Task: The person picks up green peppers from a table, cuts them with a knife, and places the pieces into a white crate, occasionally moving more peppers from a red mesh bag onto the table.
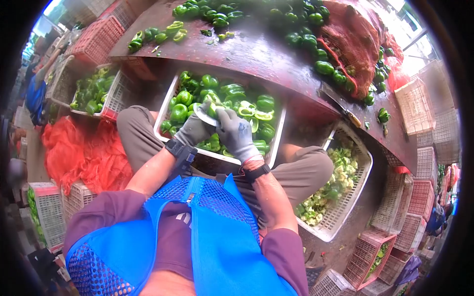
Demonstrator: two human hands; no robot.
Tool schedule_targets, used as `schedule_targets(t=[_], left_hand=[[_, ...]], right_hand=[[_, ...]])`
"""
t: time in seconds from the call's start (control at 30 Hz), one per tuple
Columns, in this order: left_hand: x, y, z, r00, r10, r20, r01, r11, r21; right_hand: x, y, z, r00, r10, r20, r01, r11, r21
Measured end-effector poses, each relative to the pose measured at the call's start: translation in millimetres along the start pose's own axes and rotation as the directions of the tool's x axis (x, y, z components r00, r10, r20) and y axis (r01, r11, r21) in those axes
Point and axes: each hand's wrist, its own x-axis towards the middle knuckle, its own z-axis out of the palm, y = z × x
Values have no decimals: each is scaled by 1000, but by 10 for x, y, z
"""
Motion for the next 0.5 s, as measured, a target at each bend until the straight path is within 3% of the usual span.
schedule_targets(t=[0.07, 0.1, 0.17, 0.23, 0.33, 0.47, 0.5], left_hand=[[45, -49, -109, 992, 124, -4, -116, 935, 335], [34, -105, -55, 941, 316, 120, -301, 625, 720], [34, -105, 57, 947, 322, 11, -269, 770, 578], [37, -48, 214, 976, 174, -130, -152, 975, 163], [68, -42, 177, 986, 169, 4, -169, 985, 42], [112, -103, 100, 906, 345, -247, -320, 938, 137], [122, -106, 62, 902, 382, -201, -364, 924, 121]], right_hand=[[-36, -30, -32, 997, -80, 13, 80, 997, -21], [-48, -19, -34, 997, -81, 12, 81, 997, -7], [-60, 8, -3, 999, -44, 4, 44, 999, 5], [-30, 30, 38, 1000, -5, -18, 6, 999, 37], [13, 66, 77, 999, 2, -33, 1, 996, 88], [39, 95, 352, 994, 63, -90, -53, 993, 107], [45, 91, 436, 987, 118, -113, -102, 985, 139]])
